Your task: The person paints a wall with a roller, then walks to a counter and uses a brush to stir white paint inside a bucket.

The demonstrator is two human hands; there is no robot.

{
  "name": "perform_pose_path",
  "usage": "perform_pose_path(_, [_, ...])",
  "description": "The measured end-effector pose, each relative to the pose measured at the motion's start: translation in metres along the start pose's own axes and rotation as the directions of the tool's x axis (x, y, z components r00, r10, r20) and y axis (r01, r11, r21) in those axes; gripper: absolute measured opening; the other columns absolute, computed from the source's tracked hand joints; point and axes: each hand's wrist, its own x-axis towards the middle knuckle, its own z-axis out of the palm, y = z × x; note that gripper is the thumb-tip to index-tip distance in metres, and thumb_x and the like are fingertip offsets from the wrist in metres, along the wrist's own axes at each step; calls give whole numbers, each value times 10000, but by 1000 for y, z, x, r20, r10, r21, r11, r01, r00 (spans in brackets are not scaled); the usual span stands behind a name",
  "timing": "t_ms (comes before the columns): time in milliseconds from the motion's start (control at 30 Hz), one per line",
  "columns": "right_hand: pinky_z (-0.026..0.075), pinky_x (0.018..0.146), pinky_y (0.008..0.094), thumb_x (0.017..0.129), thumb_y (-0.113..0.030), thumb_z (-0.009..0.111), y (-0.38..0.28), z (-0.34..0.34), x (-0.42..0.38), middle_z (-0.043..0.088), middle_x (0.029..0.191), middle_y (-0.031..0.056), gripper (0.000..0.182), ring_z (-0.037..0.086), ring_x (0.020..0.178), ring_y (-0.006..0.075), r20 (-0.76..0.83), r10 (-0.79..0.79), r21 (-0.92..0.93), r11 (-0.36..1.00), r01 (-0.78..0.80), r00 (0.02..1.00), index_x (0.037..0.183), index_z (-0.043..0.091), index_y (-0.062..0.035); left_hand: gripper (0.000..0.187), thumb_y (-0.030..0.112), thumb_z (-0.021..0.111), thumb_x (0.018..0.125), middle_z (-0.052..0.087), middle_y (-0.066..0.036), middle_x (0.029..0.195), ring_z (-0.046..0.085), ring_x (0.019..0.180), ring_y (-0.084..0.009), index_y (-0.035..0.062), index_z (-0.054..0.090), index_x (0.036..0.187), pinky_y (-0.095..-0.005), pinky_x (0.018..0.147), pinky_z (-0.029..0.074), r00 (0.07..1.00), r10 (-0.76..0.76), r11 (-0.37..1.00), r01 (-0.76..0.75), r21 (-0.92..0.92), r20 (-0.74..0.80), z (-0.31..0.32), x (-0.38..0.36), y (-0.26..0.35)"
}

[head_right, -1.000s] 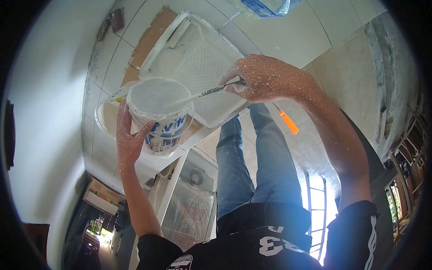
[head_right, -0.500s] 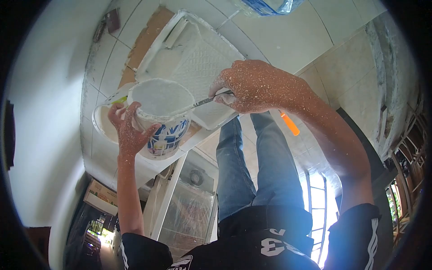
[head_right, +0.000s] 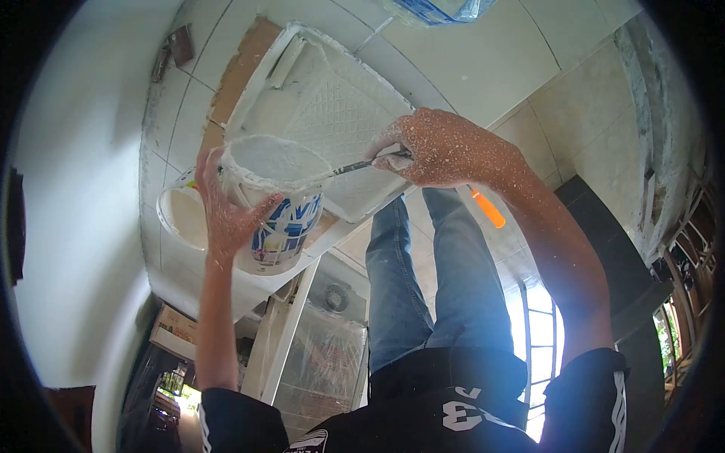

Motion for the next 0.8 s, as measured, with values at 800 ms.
perform_pose_path(800, [500,728,359,873,-354,646,1,-2,13,688,919,160,309,628,793,227,25,23,180,983,-27,999,1092,707,-145,862,722,365,852,348,-122,1457,367,1309,-345,85,316,1430,-503,1086,307,502,-813,-297,78,-952,295,76,-173,-56])
